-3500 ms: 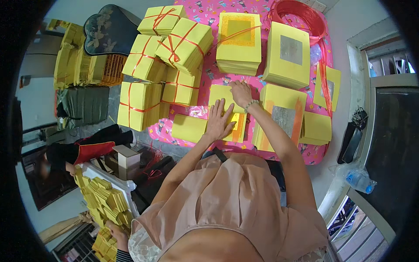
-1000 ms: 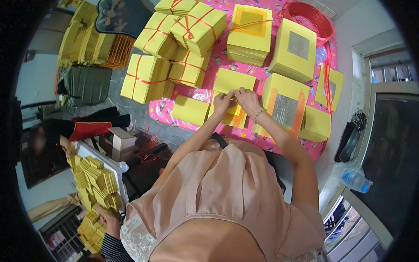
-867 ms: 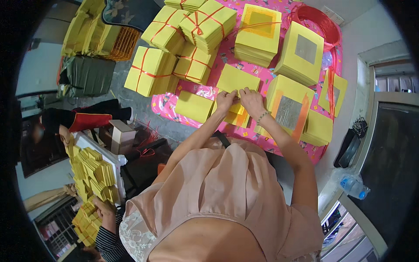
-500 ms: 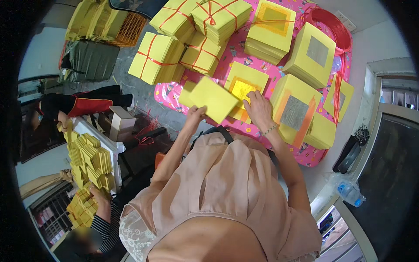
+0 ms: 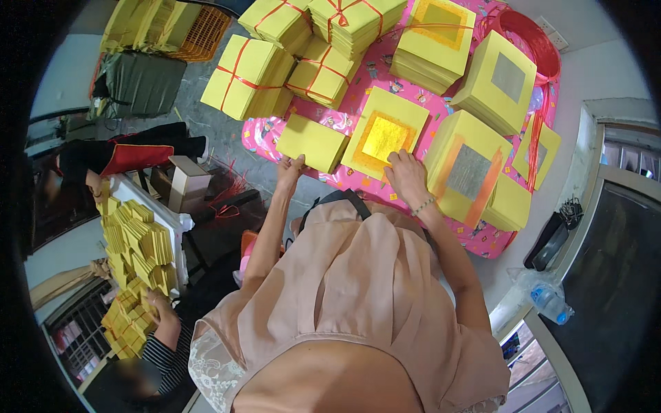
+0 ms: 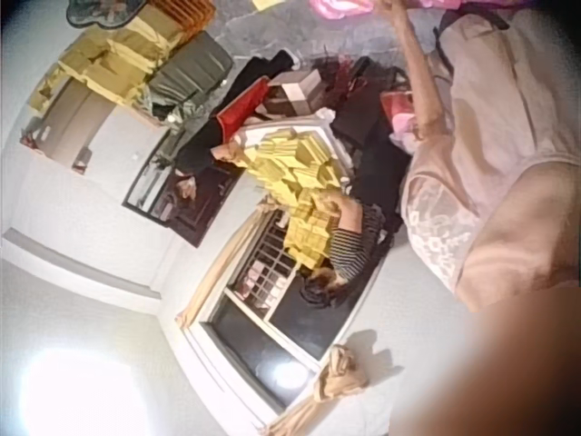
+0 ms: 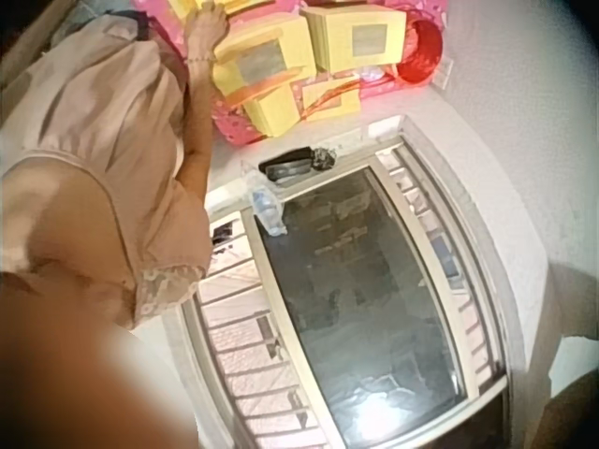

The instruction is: Stacking and organizing stacks of yellow joss paper on a table and bundling them.

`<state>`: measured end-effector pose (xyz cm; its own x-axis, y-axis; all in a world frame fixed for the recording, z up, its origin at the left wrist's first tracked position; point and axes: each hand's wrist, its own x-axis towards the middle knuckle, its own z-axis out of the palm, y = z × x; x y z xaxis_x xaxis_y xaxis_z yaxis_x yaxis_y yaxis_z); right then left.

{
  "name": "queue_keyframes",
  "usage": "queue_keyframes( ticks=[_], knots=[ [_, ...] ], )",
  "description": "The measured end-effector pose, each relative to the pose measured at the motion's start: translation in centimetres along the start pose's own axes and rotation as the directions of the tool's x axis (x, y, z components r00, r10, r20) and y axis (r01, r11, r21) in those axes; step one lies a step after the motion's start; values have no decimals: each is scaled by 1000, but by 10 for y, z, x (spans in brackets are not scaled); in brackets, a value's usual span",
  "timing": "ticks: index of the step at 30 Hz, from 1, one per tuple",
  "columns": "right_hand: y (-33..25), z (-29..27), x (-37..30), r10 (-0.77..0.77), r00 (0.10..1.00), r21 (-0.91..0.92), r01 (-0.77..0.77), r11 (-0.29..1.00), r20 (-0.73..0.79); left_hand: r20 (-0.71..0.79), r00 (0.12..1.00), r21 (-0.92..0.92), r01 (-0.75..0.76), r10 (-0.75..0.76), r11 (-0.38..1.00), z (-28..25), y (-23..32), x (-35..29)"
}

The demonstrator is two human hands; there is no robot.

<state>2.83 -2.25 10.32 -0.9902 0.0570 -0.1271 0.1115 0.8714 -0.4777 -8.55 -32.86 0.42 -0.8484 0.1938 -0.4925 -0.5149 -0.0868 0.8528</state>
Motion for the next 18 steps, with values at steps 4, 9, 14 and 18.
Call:
queue_keyframes(
  ticks=[4,9,14,18],
  knots=[
    [8,7,-3,20,999,-17,-20,1000,26,1,999,57,46,-46,997,-3,-6,4],
    [4,6,-4,28,999,-26,-27,999,26,-7,1000,29,10,-10,1000,-1,-14,6],
    [6,10,-4,7,999,-30,-6,1000,34,-114,988,45,-99,104,994,10,-19,8],
    [8,12,-6,28,998,-47,-26,999,49,-106,993,52,-46,52,998,15,-15,6]
  ],
)
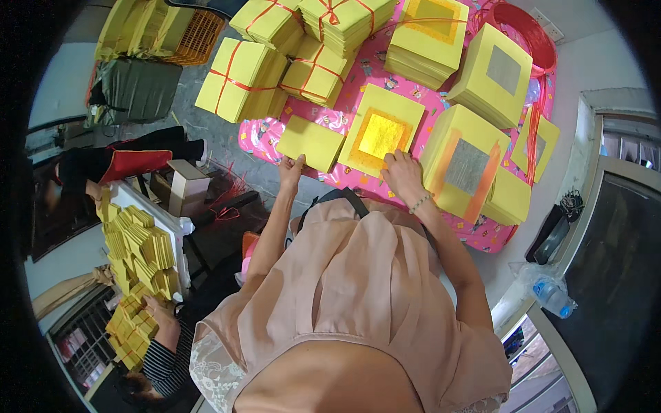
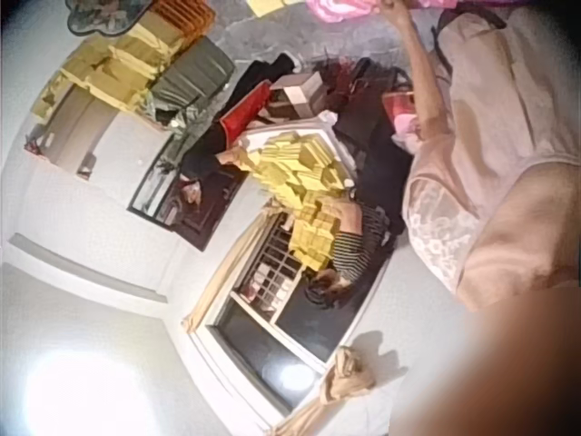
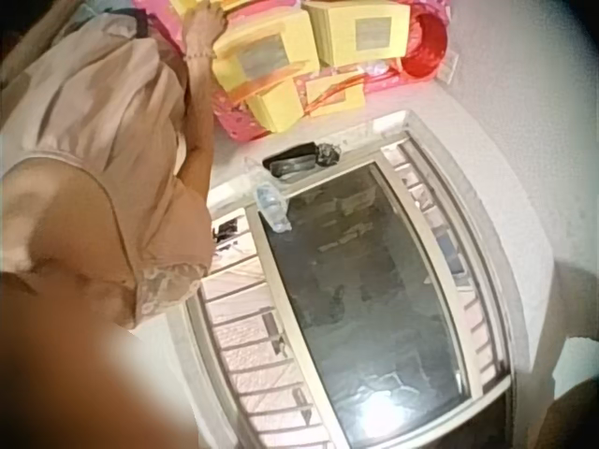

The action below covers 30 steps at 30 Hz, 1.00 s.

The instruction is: Stacking and organizing stacks of yellow joss paper on a table and bundling them.

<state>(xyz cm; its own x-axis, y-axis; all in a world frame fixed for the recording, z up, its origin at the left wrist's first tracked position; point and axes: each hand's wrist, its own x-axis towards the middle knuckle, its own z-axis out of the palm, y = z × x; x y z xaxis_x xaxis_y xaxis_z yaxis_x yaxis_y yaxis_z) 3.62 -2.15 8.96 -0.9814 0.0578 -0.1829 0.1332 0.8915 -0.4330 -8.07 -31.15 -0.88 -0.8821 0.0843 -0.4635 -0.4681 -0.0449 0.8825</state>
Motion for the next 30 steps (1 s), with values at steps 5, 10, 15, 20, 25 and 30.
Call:
queue_keyframes(
  ticks=[5,10,15,20,25,30],
  knots=[
    [-17,-3,0,-3,989,-149,26,988,149,-99,989,251,-86,114,964,-18,-23,11],
    [-9,15,0,-5,991,-225,35,974,133,-241,915,551,-146,324,822,4,-9,4],
    [-9,16,-2,-12,994,-234,38,972,112,-291,922,665,2,256,747,7,6,-6],
    [7,13,-5,-57,994,-24,59,998,89,-118,753,916,-169,647,364,10,10,-12],
    [11,5,-2,-3,982,35,-4,999,188,255,661,735,-607,706,302,49,54,-32],
    [12,1,3,36,967,26,-44,999,253,744,539,459,-842,394,285,89,68,-40]
  ],
)
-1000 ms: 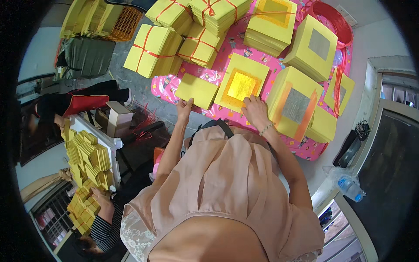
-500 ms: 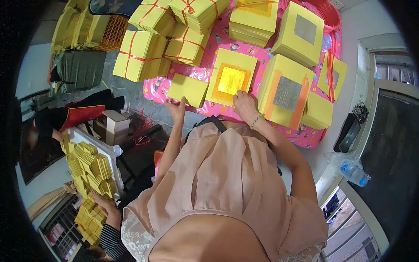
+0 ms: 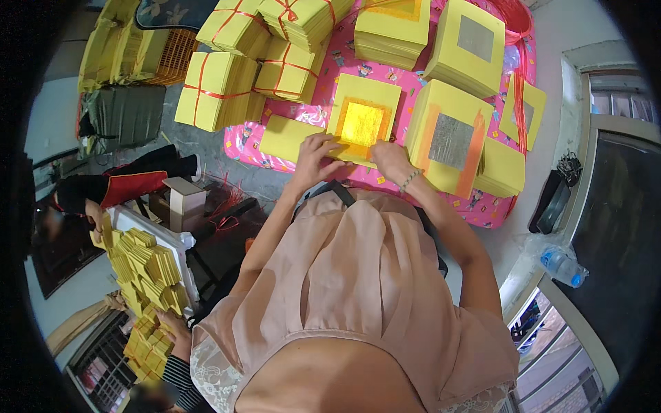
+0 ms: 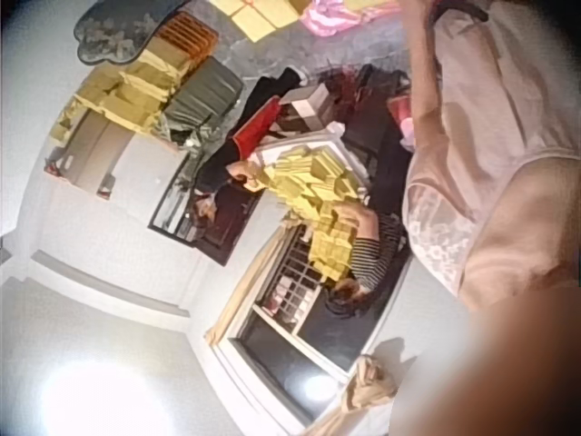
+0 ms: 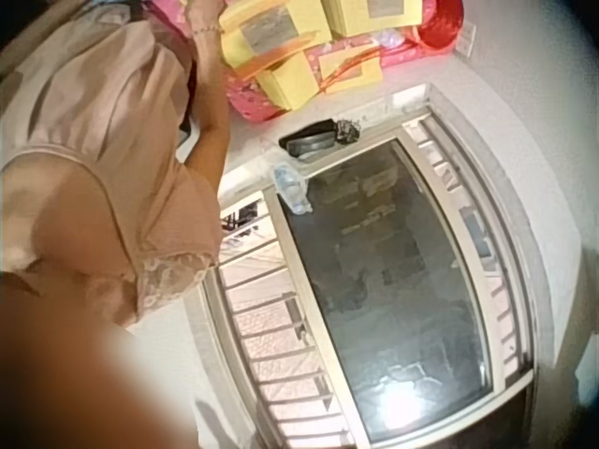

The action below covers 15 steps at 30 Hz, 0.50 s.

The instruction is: Stacking and organizing stacks of yellow joss paper on a table and bundling them.

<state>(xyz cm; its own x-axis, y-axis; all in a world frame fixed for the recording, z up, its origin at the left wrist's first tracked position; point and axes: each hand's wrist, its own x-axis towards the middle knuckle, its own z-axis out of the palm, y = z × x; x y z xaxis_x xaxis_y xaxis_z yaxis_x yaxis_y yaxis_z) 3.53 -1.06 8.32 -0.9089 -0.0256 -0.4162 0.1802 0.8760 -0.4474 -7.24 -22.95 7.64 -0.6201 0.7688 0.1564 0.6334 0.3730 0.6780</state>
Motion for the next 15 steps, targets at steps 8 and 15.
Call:
queue_keyframes(
  ticks=[8,15],
  knots=[
    [5,1,2,23,1000,71,-22,997,-19,153,988,-3,-35,35,999,26,-11,10],
    [5,-1,1,46,999,96,-46,994,6,166,986,-35,-5,11,999,21,-7,12]
  ],
)
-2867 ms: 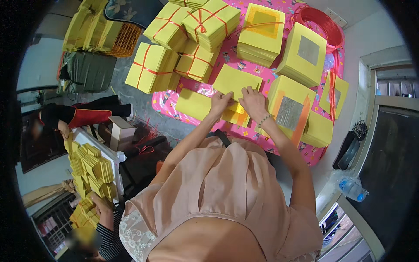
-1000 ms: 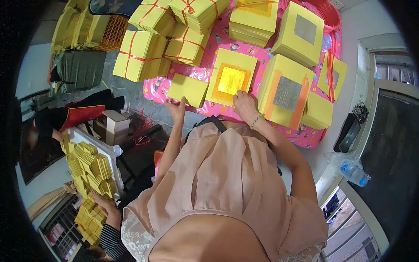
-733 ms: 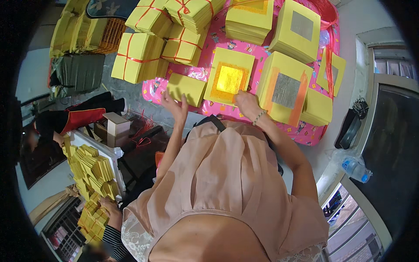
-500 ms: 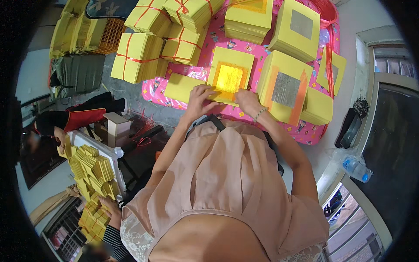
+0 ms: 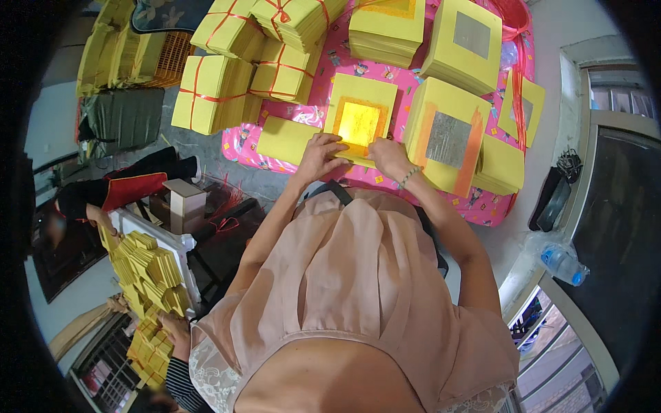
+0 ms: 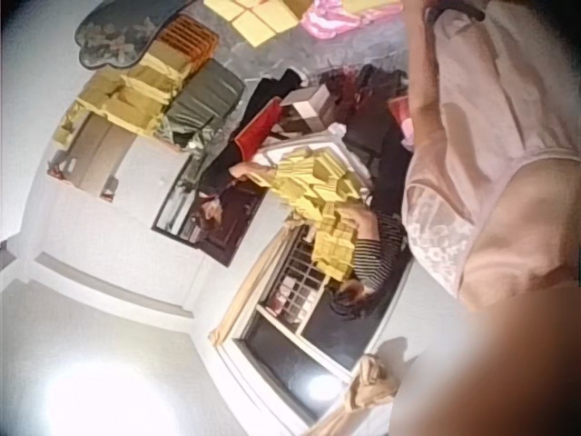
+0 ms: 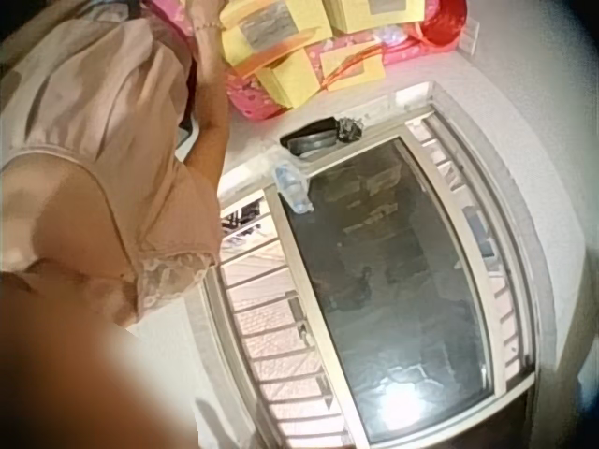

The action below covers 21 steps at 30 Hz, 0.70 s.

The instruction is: Stacking and organizing stacks of yellow joss paper on a table and bundling them.

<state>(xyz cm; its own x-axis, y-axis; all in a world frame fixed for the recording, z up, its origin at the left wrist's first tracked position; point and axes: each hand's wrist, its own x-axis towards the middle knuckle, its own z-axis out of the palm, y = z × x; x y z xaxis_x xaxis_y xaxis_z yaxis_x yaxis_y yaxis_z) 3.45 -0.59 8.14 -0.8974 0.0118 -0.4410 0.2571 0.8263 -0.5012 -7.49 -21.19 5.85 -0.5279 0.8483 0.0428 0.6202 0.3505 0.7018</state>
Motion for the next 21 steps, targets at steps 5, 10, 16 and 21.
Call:
queue_keyframes(
  ticks=[5,10,16,21],
  knots=[
    [0,1,3,-15,1000,34,15,999,1,-3,1000,-17,23,-23,1000,0,-4,2],
    [1,-1,3,-41,998,4,41,999,-47,-8,1000,-26,-2,2,1000,-4,-3,11],
    [-23,-11,-4,-70,988,-62,62,996,-138,89,994,58,53,-58,997,-13,7,15],
    [-7,-50,15,52,998,-37,-53,998,-29,-184,977,191,-70,105,979,-23,45,19]
  ],
)
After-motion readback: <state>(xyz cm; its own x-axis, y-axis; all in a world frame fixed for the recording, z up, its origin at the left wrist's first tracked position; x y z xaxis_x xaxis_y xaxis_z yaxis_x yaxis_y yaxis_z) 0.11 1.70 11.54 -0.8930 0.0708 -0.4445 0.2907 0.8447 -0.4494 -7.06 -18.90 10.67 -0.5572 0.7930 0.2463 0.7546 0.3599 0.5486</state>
